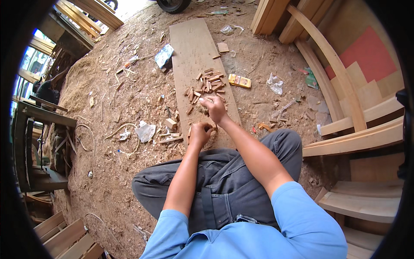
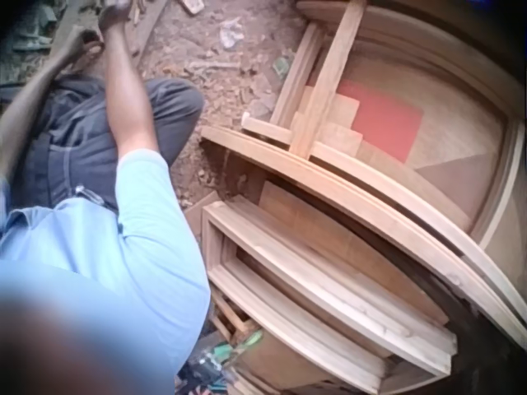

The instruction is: The person sits on the floor and uses a knife to shave and shape small wooden pieces. They repeatedly pick up pieces, carve them, and place them back on a board, occasionally inspecting the edges.

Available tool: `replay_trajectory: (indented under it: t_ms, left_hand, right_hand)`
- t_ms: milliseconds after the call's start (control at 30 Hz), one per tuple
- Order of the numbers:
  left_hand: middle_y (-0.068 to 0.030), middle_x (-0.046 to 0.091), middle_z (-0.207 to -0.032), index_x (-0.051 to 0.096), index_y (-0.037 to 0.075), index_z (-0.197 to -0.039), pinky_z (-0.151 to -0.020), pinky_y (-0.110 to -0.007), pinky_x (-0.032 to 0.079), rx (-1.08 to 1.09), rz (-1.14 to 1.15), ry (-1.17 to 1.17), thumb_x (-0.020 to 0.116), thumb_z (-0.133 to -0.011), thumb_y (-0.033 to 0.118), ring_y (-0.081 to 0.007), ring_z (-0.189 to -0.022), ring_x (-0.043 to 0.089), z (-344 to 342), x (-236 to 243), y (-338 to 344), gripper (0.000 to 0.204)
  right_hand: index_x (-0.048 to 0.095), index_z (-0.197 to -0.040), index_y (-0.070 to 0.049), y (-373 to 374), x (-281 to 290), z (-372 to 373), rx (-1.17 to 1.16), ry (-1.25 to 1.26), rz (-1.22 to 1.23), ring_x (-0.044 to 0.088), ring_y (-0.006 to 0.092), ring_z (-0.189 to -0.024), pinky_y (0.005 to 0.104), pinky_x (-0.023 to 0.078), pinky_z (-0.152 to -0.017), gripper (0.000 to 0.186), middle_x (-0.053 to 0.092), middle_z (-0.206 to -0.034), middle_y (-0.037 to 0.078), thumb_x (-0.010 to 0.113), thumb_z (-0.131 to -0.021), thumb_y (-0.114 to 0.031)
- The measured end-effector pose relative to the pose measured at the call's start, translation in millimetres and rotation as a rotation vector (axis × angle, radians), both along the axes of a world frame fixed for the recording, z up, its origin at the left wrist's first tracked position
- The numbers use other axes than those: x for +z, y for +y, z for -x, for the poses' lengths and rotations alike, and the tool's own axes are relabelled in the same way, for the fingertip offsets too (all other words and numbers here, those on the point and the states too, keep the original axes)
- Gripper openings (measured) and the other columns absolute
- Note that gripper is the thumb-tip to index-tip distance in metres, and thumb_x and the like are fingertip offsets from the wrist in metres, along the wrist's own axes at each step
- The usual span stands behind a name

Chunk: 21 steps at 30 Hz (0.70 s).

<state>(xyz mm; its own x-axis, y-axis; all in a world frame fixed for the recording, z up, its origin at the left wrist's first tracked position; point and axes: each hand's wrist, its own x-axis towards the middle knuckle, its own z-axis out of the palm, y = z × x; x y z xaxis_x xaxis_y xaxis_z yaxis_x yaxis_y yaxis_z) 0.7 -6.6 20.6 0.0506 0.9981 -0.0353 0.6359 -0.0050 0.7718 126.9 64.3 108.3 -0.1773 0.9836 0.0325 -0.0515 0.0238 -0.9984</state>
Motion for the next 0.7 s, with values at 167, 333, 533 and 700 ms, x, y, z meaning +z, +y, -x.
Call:
replay_trajectory:
  t_ms: [167, 333, 533, 700]
  left_hand:
    - [-0.0173, 0.072, -0.078, 0.076, 0.003, -0.086, -0.067, -0.036, 0.056, -0.039, -0.006, 0.044, 0.077, -0.076, 0.008, -0.0263, -0.069, 0.071, 1.1, 1.7, -2.8, 0.012]
    - [-0.0179, 0.071, -0.078, 0.075, 0.002, -0.086, -0.066, -0.036, 0.055, -0.036, -0.007, 0.003, 0.076, -0.077, 0.008, -0.0277, -0.068, 0.07, -2.6, 7.0, -7.4, 0.011]
    - [-0.017, 0.07, -0.079, 0.074, 0.002, -0.086, -0.067, -0.038, 0.054, -0.054, -0.139, 0.01, 0.074, -0.077, 0.006, -0.0294, -0.07, 0.068, -5.4, 2.0, -7.0, 0.01]
    - [-0.0167, 0.069, -0.079, 0.075, 0.003, -0.085, -0.067, -0.038, 0.053, -0.05, -0.127, -0.027, 0.073, -0.077, 0.006, -0.0303, -0.072, 0.067, -6.2, -1.8, -6.1, 0.009]
  right_hand:
    - [0.071, -0.081, 0.004, 1.1, -1.7, 1.7, -0.081, 0.206, -0.084, 0.057, 0.0114, -0.069, 0.0282, 0.044, -0.066, 0.034, 0.067, -0.072, 0.007, 0.062, -0.085, -0.029]
    - [0.071, -0.081, 0.004, -1.4, -0.6, 1.2, -0.047, -0.089, 0.028, 0.057, 0.0119, -0.069, 0.0284, 0.044, -0.065, 0.033, 0.067, -0.072, 0.007, 0.061, -0.085, -0.028]
    - [0.072, -0.082, 0.002, -1.8, 3.3, -0.9, -0.146, 0.155, -0.037, 0.055, 0.0106, -0.066, 0.0294, 0.043, -0.063, 0.033, 0.066, -0.069, 0.005, 0.061, -0.086, -0.029]
    - [0.072, -0.082, 0.002, -2.7, 2.9, -4.5, -0.003, -0.236, 0.027, 0.059, 0.014, -0.066, 0.0326, 0.045, -0.065, 0.035, 0.067, -0.069, 0.01, 0.061, -0.086, -0.031]
